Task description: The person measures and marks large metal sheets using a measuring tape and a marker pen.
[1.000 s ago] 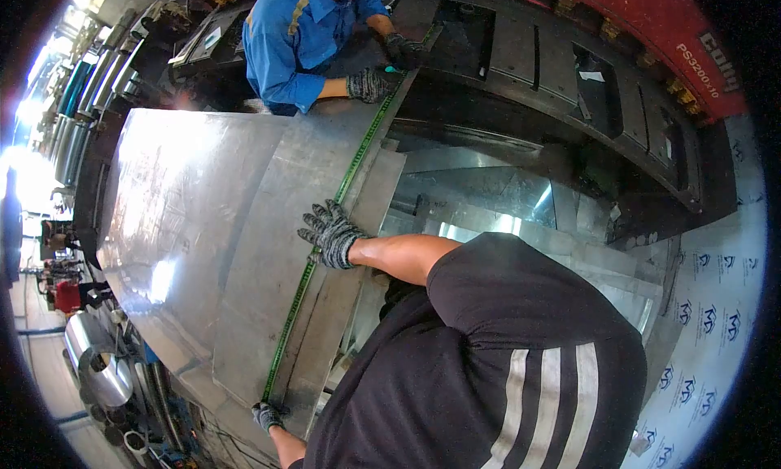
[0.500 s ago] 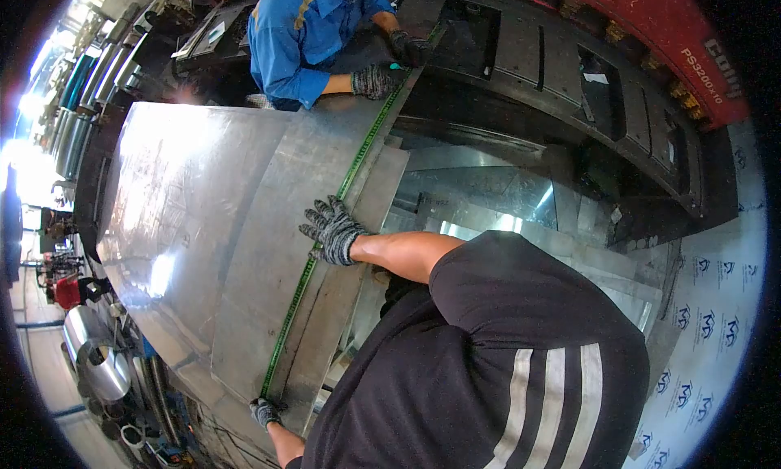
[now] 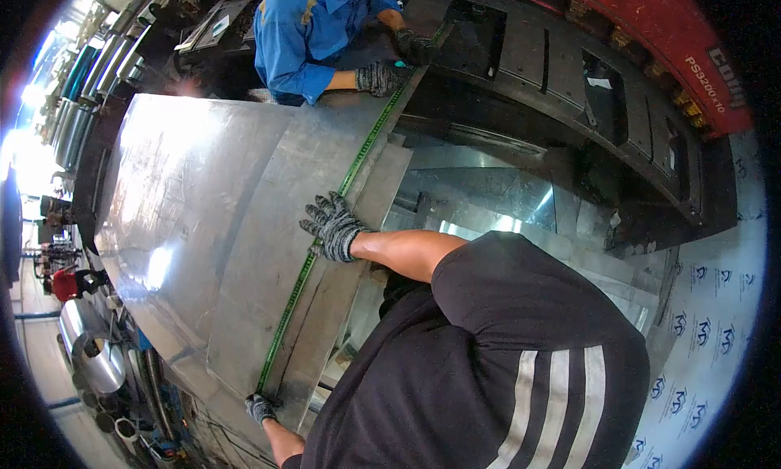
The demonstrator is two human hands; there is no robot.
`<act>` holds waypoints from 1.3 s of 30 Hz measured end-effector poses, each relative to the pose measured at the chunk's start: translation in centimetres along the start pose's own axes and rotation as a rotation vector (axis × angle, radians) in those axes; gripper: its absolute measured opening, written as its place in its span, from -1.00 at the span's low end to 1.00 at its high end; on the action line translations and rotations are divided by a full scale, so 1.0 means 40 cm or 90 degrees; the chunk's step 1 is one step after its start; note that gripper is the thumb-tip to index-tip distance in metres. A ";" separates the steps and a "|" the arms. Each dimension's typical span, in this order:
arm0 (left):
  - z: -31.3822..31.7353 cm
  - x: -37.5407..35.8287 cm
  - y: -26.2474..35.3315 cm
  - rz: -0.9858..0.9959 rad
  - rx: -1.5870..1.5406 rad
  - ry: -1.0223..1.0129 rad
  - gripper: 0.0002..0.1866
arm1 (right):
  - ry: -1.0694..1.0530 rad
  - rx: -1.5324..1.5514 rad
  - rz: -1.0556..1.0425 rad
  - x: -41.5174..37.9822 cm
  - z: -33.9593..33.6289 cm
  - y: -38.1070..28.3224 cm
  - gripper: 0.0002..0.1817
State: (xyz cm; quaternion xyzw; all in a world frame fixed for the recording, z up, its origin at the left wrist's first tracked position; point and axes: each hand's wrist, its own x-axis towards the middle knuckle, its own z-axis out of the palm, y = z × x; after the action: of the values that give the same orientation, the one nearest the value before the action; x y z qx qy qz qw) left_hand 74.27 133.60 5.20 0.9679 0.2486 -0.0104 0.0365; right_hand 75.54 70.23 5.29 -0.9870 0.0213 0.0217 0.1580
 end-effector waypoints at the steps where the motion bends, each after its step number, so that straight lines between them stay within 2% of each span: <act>1: 0.002 0.004 -0.004 0.009 0.014 0.005 -0.68 | 0.000 0.000 -0.001 0.000 0.000 0.001 -0.20; 18: -0.004 0.000 0.001 0.009 -0.005 -0.004 -0.69 | 0.070 0.022 -0.012 -0.003 0.018 0.005 -0.23; 29: -0.009 -0.011 0.012 -0.023 0.029 0.007 -0.68 | 0.037 0.008 -0.009 -0.004 0.004 0.003 -0.22; 31: -0.011 -0.009 0.007 0.030 0.019 0.001 -0.68 | 0.036 0.012 -0.006 -0.004 0.002 0.000 -0.22; 39: -0.002 -0.004 -0.003 0.033 0.031 0.005 -0.68 | 0.056 -0.011 -0.009 0.004 0.025 0.001 -0.24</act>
State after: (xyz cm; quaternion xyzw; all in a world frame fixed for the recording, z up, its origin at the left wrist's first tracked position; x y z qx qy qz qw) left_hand 74.08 133.63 5.27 0.9747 0.2229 -0.0115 0.0123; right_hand 75.66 70.48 4.33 -0.9885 0.0211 -0.0229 0.1482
